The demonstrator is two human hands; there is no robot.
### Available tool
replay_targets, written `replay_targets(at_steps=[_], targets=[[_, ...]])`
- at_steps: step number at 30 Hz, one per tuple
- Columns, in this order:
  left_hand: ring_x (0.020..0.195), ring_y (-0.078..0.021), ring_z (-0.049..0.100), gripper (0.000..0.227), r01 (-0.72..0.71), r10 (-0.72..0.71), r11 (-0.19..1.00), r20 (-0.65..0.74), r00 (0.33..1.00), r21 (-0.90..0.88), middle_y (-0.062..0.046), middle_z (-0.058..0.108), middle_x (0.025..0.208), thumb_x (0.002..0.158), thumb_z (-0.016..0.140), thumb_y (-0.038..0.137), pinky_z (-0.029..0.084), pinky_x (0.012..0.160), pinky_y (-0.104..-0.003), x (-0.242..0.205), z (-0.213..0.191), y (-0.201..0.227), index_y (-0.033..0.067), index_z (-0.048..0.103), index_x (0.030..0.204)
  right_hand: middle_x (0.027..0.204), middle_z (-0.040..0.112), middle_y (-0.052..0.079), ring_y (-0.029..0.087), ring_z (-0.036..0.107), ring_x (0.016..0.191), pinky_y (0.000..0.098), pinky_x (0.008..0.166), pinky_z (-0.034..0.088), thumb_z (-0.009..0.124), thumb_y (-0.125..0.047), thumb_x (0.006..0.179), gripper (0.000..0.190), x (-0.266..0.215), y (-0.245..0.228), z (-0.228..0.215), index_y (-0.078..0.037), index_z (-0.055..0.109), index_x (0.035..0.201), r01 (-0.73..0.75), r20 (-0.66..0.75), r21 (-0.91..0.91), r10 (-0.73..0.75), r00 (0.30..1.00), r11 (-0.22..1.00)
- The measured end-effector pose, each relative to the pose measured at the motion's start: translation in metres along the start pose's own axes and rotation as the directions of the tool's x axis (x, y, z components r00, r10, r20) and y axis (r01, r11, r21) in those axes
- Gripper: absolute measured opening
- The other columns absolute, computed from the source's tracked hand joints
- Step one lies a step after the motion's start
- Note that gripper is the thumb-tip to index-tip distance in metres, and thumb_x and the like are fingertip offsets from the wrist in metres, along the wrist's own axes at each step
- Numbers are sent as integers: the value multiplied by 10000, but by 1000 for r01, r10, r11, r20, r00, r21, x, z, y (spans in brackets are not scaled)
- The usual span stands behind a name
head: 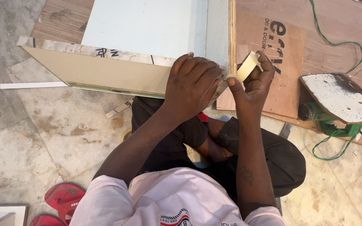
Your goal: The person sits on the floor and assembles a white cabinet door by attaching a thin white strip to the edge of the frame. They then apply masking tape to the corners and edges of the door to secure the strip in place.
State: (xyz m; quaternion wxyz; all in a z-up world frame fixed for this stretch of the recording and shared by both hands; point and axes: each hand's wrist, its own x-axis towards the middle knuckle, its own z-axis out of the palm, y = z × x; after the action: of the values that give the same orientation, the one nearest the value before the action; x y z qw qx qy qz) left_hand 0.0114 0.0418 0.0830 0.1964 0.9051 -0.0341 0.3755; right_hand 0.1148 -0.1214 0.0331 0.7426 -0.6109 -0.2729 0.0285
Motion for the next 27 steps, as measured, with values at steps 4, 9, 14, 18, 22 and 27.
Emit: replay_targets(at_steps=[4,9,14,18,22,27], targets=[[1238,-210,594,196,-32,34,996,-15,999,83,-21,663,1221,1008,740,203,361,1201,-489,0,6,-3,116,702,1179,1454,610,182,236,596,1373,394,1163,547,847,-121,949,851,3,-3,-7,-101,279,1583,-74,58,125,67,996,989],[1193,-218,601,149,-10,13,999,-102,995,31,-28,662,1162,972,760,166,405,1181,-481,-15,-7,-2,120,685,1093,1407,608,78,205,696,1095,356,1007,623,721,-79,999,593,-9,0,-24,-33,381,1482,-57,-170,155,83,982,986],[1042,-243,595,164,68,-71,997,-102,992,-39,-36,645,993,953,803,160,488,969,-447,-44,-5,5,115,645,968,998,688,162,174,681,817,285,618,547,616,-64,1063,501,-55,-11,-42,-62,346,1485,-153,-73,-81,147,986,985],[1058,-248,592,255,41,-42,999,-110,993,-19,-33,633,981,956,828,280,477,956,-447,-40,-3,2,122,628,946,1040,700,167,157,638,782,271,676,547,587,-58,1085,511,-74,-20,-38,-60,303,1511,-147,5,-204,152,988,968],[1188,-236,595,315,10,-8,1000,-120,993,16,-15,642,1167,961,796,329,444,1102,-456,-15,-6,10,119,655,1151,1088,700,169,156,659,793,274,705,569,592,-42,1076,544,-66,-25,-30,-61,271,1514,-142,-32,-145,139,990,979],[1248,-242,581,473,24,-24,999,-3,1000,24,-64,570,1364,975,748,331,370,1184,-478,8,5,20,97,627,1368,1172,656,186,188,678,1000,316,813,619,617,-2,1091,602,-55,-19,-19,-67,244,1559,-65,20,-174,70,997,983]])
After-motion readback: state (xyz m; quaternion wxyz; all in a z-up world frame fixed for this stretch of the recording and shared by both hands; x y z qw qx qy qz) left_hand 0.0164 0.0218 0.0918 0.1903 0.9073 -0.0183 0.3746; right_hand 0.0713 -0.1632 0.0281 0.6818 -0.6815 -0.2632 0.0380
